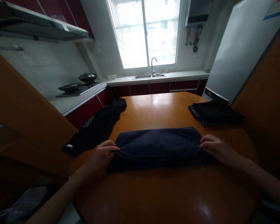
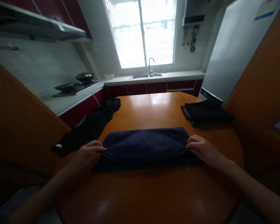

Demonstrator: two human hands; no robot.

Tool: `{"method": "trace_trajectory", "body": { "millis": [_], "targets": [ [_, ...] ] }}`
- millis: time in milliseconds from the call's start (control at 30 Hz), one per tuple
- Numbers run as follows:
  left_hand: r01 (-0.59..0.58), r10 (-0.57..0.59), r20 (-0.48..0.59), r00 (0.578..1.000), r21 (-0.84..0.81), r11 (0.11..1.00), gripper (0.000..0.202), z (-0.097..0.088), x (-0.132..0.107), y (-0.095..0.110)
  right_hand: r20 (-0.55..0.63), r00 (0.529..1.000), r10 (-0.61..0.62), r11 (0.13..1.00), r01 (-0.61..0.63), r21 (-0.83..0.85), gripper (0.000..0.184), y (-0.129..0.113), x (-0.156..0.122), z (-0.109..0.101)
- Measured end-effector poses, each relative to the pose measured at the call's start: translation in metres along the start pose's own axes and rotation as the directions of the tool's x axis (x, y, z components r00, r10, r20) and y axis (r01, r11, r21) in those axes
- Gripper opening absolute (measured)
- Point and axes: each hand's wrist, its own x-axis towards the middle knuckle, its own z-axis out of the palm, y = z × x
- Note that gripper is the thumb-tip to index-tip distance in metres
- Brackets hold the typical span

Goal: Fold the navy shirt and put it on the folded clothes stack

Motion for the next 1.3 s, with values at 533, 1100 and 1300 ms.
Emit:
{"method": "trace_trajectory", "body": {
  "millis": [533, 1100, 1300],
  "targets": [
    [-0.165, 0.153, 0.084, 0.985, 0.176, 0.970, 0.025, 0.006, -0.025, -0.006, 0.040, 0.975, -0.220, 0.917, 0.221, -0.332, 0.026, -0.009, -0.014, -0.006],
    [-0.559, 0.464, 0.366, 0.807, 0.219, 0.800, 0.017, 0.047, 0.009, 0.063, 0.212, 0.907, -0.363, 0.864, 0.413, -0.289, 0.009, -0.088, 0.030, 0.054],
    [-0.554, 0.453, 0.373, 0.810, 0.232, 0.800, 0.024, 0.046, 0.009, 0.065, 0.224, 0.905, -0.362, 0.837, 0.422, -0.349, 0.019, -0.089, 0.030, 0.055]
  ]
}}
